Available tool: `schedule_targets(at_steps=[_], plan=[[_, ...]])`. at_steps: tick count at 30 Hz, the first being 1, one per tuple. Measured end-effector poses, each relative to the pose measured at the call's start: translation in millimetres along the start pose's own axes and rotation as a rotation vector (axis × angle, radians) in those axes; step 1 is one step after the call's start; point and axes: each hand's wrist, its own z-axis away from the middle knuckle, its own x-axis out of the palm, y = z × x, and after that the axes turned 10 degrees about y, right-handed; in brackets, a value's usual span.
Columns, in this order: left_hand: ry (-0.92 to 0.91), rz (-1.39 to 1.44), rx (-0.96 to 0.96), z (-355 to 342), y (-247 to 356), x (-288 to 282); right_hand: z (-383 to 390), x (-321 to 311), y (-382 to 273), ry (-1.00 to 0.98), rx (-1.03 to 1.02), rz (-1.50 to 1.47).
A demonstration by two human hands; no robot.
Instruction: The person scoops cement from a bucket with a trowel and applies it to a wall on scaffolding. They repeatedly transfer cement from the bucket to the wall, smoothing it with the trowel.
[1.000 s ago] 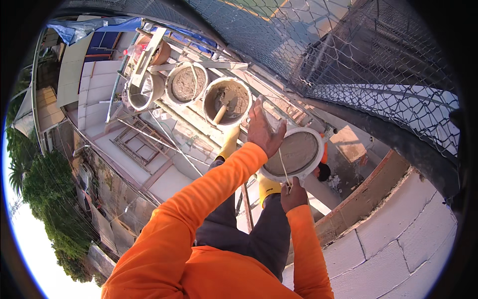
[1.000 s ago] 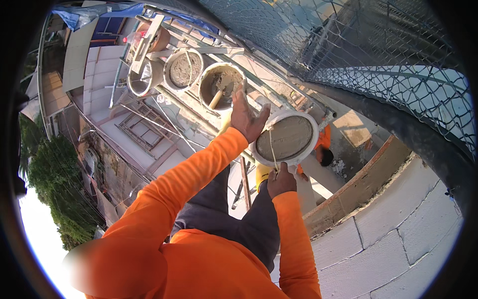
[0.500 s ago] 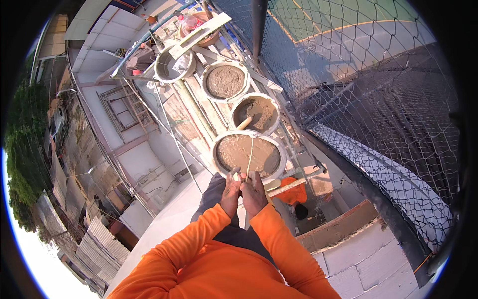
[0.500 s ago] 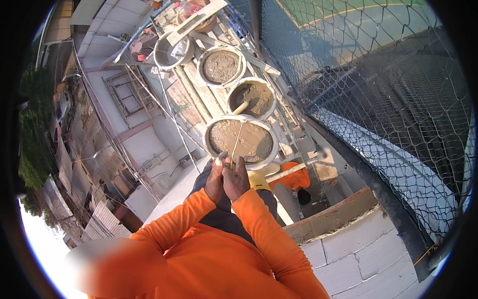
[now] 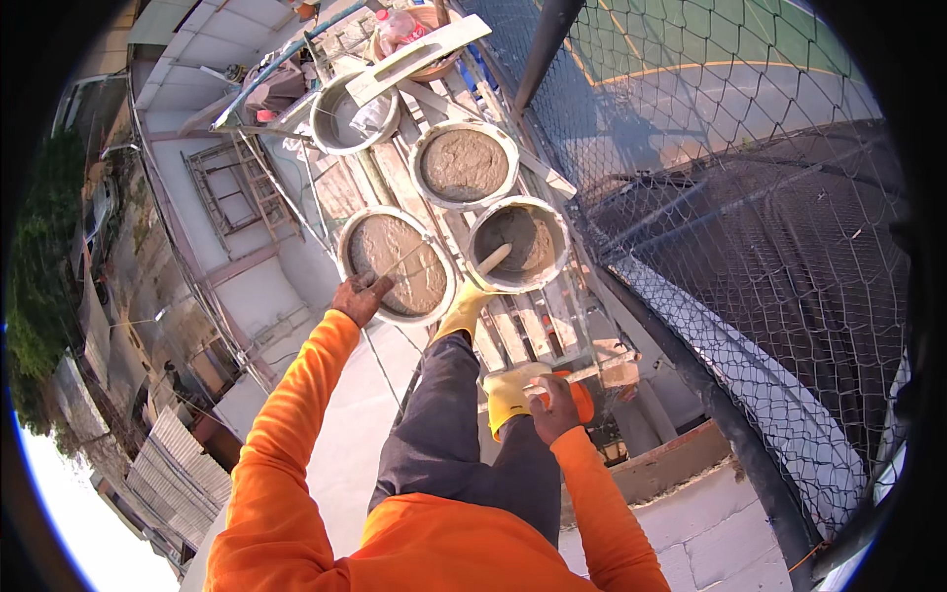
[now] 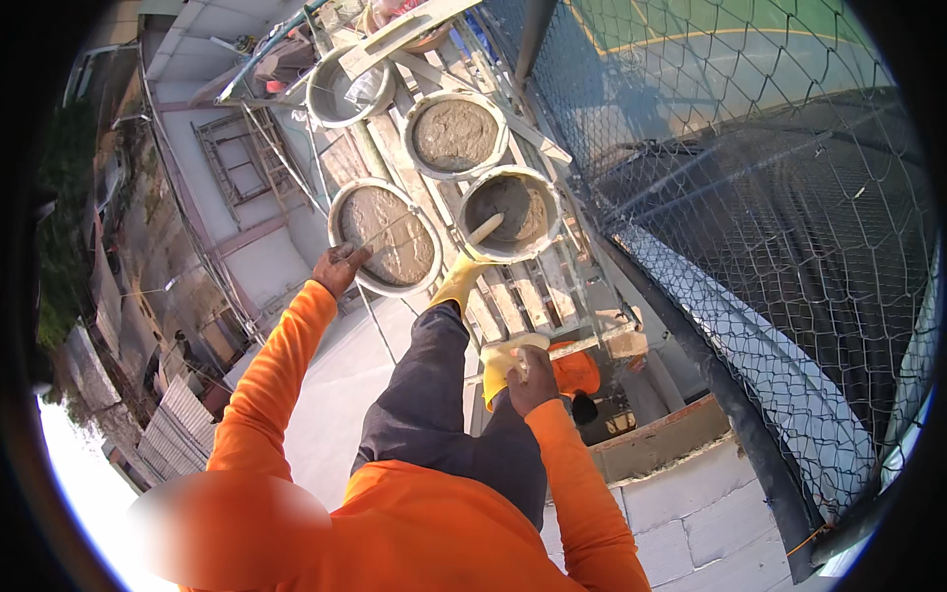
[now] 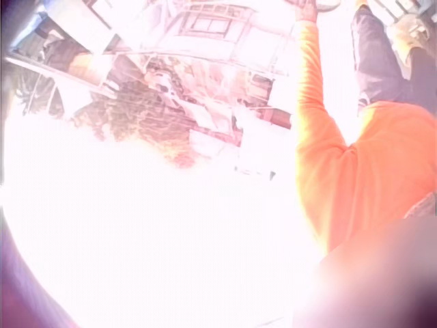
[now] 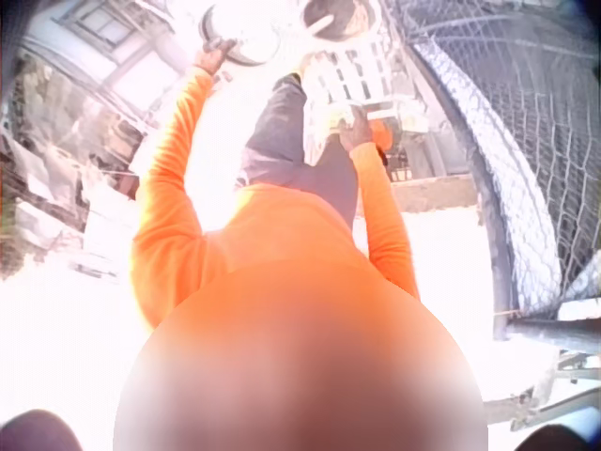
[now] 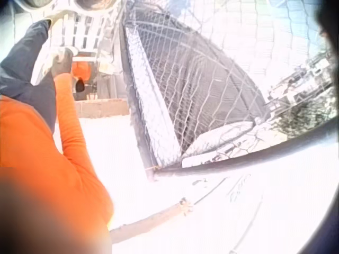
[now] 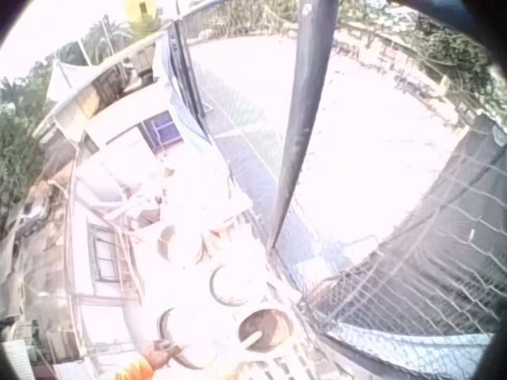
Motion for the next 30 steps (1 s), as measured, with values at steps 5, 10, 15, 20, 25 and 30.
schedule_targets(at_steps=[5, 10, 15, 20, 25, 30], plan=[[0.052, -0.213, 0.002, -111, -52, 3, 138, -82, 133, -0.042, 0.511, 0.441], [0.147, -0.280, 0.063, -194, -83, 34, 238, -101, 170, -0.419, 0.965, 0.745], [0.284, -0.509, 0.111, -229, -111, 36, 118, -26, 181, -0.193, 0.848, 0.552], [0.245, -0.368, 0.070, -236, -108, 27, -186, 95, 136, 0.032, 0.151, 0.132], [0.308, -0.255, 0.077, -231, -103, 28, -414, 169, 33, 0.469, 0.118, -0.082], [0.359, -0.302, 0.076, -231, -105, 35, -491, 176, -25, -0.035, 0.354, -0.664]])
